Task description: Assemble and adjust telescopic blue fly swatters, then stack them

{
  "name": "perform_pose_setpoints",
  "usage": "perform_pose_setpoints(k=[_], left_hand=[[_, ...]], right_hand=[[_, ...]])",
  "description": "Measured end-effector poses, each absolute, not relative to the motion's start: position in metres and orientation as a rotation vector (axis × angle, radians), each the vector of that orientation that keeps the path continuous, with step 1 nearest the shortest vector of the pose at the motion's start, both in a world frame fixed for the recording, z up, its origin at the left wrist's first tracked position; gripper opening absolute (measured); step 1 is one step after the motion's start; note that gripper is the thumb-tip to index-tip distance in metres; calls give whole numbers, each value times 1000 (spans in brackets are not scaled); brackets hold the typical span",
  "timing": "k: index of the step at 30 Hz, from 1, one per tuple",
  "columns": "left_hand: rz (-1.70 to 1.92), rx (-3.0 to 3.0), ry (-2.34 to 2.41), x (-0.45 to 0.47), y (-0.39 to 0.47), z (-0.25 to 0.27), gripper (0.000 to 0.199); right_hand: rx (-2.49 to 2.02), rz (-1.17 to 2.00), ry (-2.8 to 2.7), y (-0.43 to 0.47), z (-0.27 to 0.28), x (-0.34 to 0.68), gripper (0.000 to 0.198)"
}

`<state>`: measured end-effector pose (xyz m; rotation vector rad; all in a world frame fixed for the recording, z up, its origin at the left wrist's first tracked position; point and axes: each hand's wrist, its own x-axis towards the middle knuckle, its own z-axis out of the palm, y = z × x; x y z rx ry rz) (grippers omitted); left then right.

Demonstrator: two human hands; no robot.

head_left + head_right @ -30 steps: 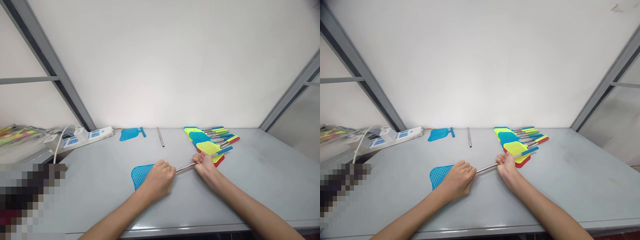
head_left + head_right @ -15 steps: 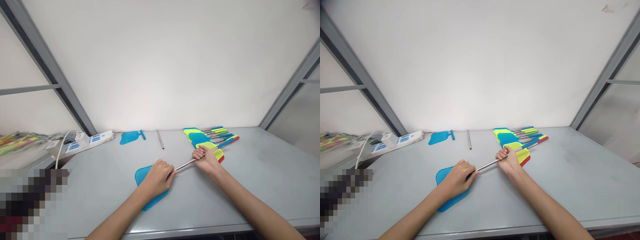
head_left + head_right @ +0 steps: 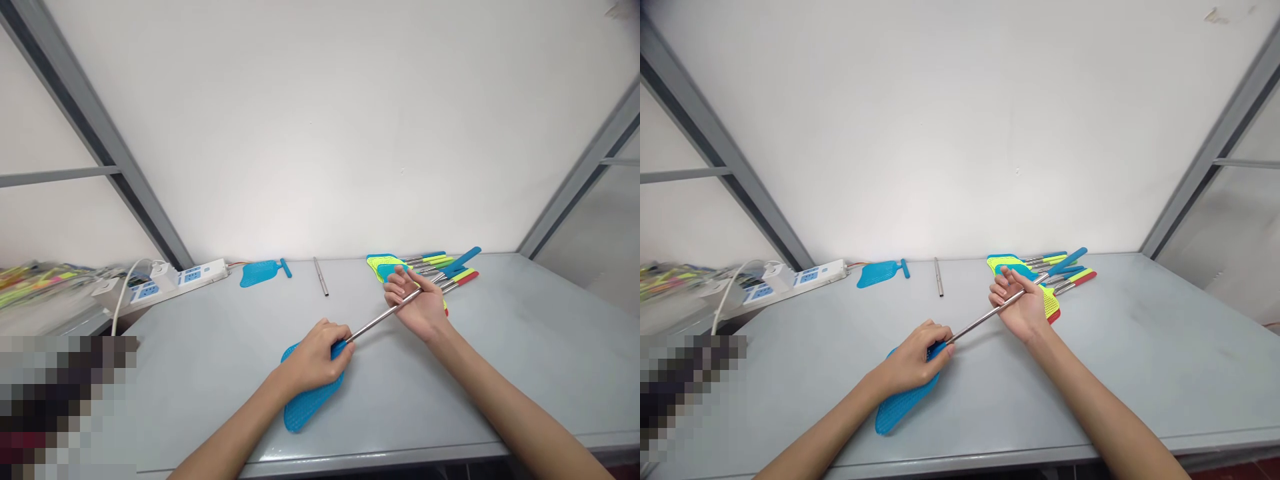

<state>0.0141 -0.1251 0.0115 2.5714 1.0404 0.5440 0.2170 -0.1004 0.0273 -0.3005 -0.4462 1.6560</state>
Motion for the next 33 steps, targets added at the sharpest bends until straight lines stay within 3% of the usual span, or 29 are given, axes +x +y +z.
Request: perform_pose_setpoints(k=[10,19,26,33], left_hand=[[527,2521,961,15,-127,17,20],[521,2487,980,17,-130,15,23],[485,2690,1015,17,-128,10,27],[472,2920,1029,18,-128,7,28]], right_hand=[[-272,1605,-500,-105,34,223,21],[-246,1602,-447,-103,34,230,16],[-290,1588,-451,-94,18,233,40],[-302,1640,-470,-89,13,234,43]])
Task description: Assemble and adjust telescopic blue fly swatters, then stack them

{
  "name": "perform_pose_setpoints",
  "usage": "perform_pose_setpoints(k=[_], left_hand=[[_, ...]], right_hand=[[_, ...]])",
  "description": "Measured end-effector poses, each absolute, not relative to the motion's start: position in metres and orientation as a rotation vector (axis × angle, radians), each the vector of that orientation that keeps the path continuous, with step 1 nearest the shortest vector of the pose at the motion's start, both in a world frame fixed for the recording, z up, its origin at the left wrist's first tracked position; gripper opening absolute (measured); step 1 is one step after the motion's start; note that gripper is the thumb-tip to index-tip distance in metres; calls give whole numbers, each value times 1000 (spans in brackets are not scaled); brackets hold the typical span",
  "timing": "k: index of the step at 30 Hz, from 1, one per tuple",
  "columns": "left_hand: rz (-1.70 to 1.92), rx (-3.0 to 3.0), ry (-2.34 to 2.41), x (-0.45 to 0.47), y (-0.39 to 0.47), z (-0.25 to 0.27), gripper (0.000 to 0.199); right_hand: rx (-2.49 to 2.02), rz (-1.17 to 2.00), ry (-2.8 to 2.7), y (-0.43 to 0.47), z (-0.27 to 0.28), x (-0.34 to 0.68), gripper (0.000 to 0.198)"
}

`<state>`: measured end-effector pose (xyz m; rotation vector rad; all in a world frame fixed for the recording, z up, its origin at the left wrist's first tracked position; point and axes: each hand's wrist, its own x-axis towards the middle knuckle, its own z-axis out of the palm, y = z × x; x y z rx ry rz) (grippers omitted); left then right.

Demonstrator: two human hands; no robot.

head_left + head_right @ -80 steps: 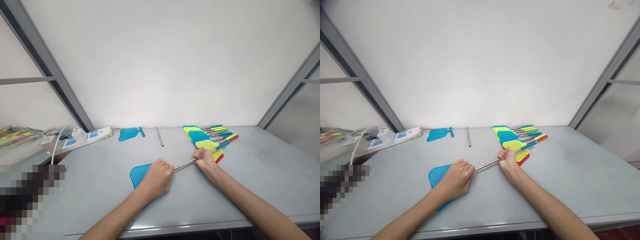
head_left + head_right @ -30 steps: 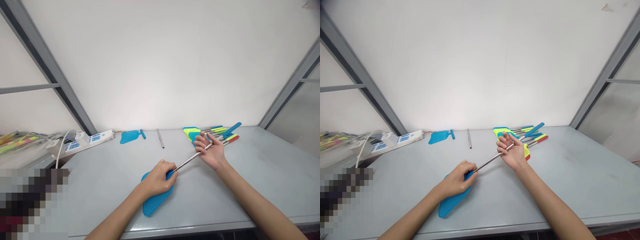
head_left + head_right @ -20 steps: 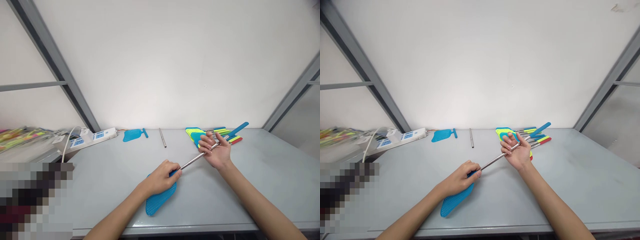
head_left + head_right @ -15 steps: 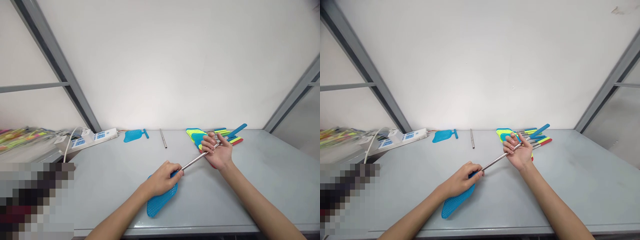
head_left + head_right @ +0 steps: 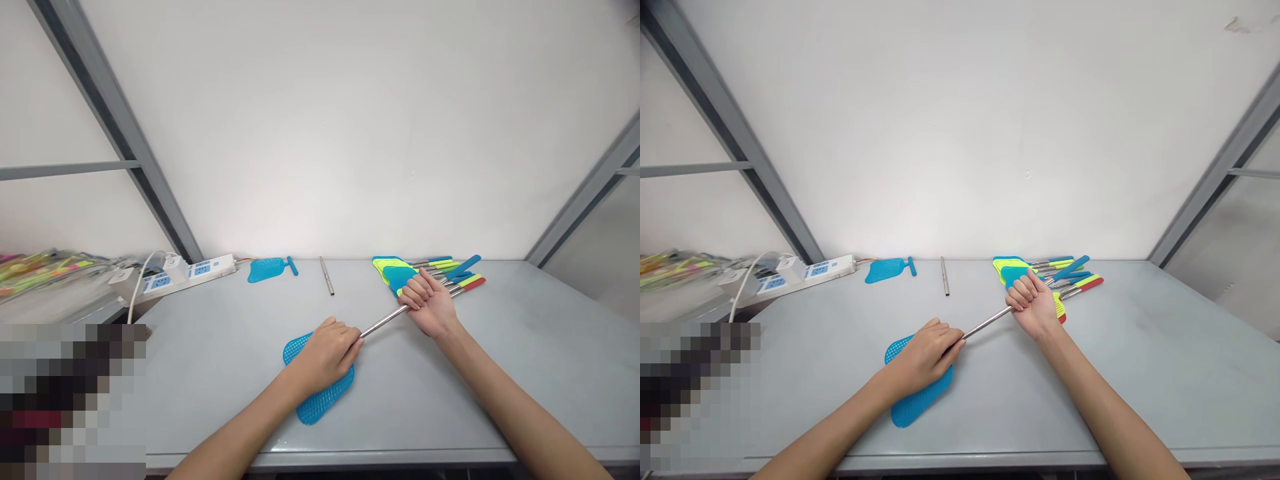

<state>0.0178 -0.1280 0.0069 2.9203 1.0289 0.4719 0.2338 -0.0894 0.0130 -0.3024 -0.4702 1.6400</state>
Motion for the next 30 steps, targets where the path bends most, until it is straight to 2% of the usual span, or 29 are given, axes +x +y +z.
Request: perform_pose_setpoints(k=[6,19,30], left_hand=[[486,2997,1095,16,-127,3,29],[263,3124,1075,18,-125,-2,27],[342,3067,999,23,-124,-4,27]], right_hand=[[-388,1559,-332,-89,4,223,41],[-597,1429,7,-88,-12,208,34],[-634,1457,80,-97,-8,196,31]])
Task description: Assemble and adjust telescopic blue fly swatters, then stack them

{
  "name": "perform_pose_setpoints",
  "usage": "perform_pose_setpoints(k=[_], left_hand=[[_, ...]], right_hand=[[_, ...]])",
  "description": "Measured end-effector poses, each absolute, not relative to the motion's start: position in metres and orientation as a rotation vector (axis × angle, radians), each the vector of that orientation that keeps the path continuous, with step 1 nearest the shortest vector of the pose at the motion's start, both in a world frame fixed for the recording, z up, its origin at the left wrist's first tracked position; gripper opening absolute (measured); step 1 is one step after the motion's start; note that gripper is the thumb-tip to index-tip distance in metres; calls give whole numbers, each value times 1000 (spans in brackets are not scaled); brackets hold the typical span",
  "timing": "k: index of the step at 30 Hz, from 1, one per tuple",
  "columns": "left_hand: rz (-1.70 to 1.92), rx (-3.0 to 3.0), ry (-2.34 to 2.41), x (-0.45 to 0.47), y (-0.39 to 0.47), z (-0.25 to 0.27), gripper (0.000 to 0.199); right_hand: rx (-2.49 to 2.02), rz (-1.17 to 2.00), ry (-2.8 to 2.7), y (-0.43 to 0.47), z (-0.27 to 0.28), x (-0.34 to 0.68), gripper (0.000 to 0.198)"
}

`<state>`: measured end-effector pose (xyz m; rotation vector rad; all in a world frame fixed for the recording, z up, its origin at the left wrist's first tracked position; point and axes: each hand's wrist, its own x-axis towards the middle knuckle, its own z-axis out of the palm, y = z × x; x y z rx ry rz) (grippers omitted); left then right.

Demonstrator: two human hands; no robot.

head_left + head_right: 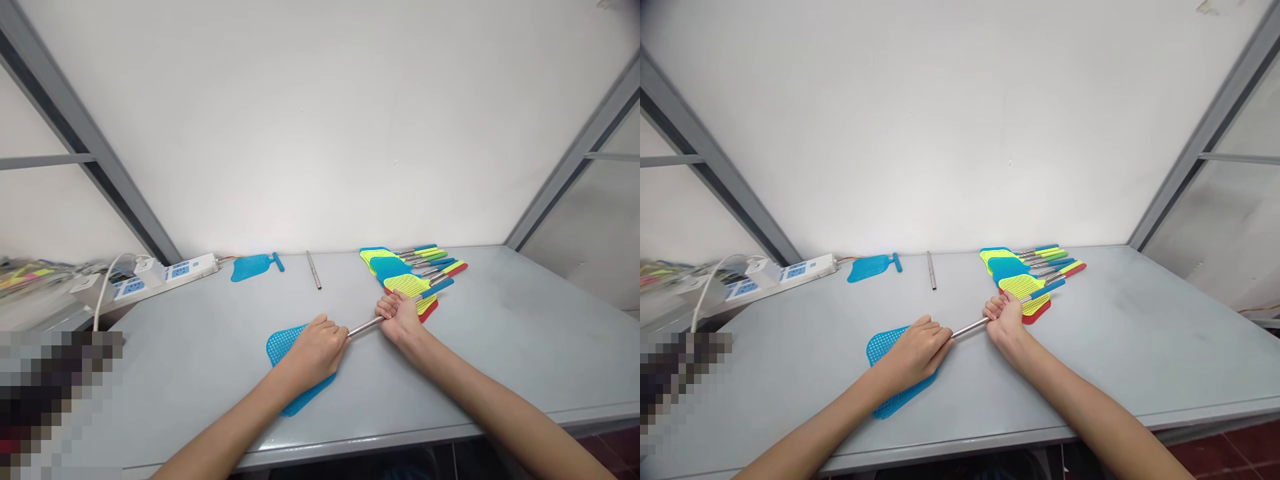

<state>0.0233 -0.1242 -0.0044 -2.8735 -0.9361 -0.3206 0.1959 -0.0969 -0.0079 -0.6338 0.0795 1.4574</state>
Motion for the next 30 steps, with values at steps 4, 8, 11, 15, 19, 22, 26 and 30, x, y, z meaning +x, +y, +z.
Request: perform_pose_setpoints(k=[4,8,11,15,19,22,26,30], left_hand=[[-382,-2912,-975,24,-122,-6,28],[-412,-2948,-1032,23,-120,-5,29],[-462,-2985,-1090,21,-118,-3,30],[-534,-3037,-1171,19,-118,-1,29],[-531,-3062,-1236,16,-118,3,31],[-530,-3063,-1278,13,-118,4,31],[-544,-3083,-1263,13,-117,3,27],[-520,-3107,-1250,13,-116,2,25]], right_hand=[[-640,1558,62,-93,-3,203,31],[-634,1641,30,-88,0,209,31],[-615,1674,2,-85,1,212,30],[-554,1693,-56,-83,4,218,26],[-500,1646,-90,-78,5,232,22],[-498,1583,-71,-72,5,246,20],[-529,1576,-54,-67,4,257,20],[-530,1597,-70,-66,2,259,20]])
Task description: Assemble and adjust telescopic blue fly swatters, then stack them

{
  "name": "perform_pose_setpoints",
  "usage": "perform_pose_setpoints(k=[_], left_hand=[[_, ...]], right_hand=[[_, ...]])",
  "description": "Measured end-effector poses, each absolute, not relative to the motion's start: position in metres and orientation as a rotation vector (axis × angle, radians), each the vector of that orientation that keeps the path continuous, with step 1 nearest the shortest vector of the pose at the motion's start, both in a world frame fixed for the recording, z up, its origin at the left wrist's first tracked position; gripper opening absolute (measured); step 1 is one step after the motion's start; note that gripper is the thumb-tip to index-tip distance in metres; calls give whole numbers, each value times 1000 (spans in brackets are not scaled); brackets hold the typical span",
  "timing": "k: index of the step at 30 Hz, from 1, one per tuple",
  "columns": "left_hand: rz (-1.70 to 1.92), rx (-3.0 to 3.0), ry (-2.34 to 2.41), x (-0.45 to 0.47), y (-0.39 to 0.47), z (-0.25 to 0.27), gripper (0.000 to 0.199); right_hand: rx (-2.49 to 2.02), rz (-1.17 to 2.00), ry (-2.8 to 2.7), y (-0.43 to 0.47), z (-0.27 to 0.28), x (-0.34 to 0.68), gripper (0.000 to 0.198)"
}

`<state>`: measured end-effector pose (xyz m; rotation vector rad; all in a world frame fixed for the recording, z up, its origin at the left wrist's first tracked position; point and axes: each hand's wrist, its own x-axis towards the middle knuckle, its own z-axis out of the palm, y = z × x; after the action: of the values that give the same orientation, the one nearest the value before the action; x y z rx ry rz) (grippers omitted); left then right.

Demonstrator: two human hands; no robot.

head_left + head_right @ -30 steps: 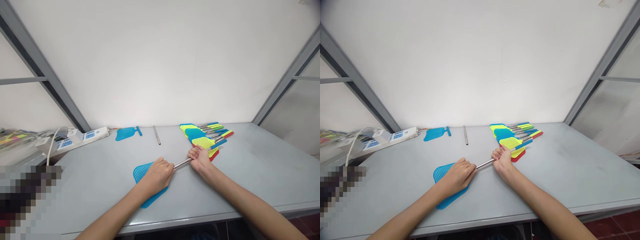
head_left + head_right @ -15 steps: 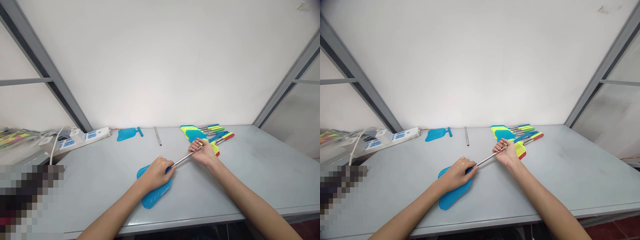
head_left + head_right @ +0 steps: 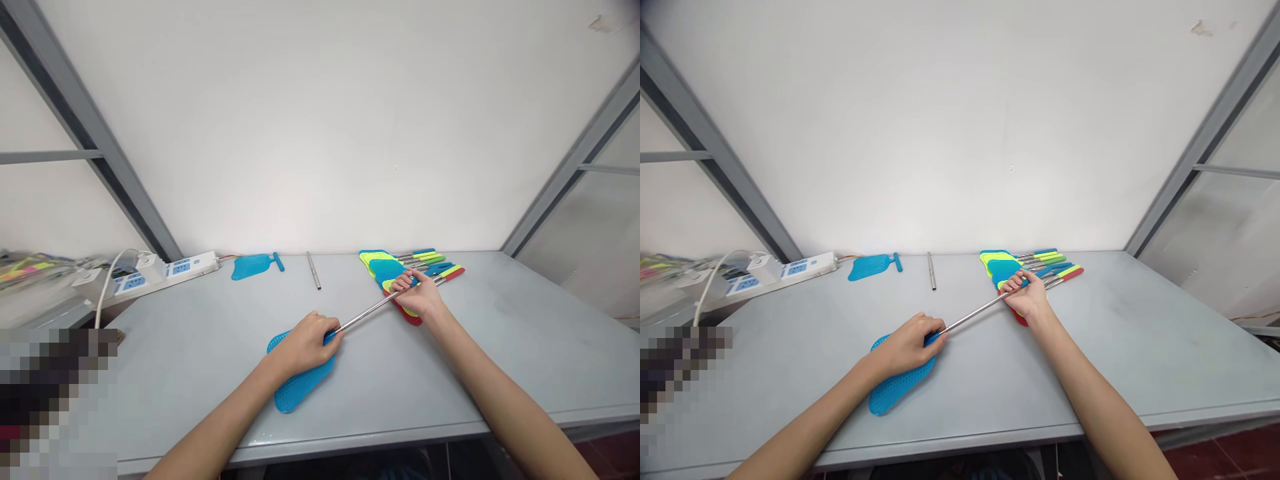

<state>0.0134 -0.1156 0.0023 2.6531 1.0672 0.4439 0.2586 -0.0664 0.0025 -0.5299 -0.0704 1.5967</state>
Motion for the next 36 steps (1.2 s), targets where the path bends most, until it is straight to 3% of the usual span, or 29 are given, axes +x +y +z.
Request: perform_pose_setpoints(k=[13,22,36], left_hand=[[344,2617,1000,9,-118,7,28],[449,2798,974,16,-124,-4,27],[366,2965,1100,19,-130,-8,27]], right_hand=[[-399,1618,-185,-68,10,273,18],[-506,1512,-108,-66,-3,272,30],[-582,1383,-15,-70,-3,257,32]])
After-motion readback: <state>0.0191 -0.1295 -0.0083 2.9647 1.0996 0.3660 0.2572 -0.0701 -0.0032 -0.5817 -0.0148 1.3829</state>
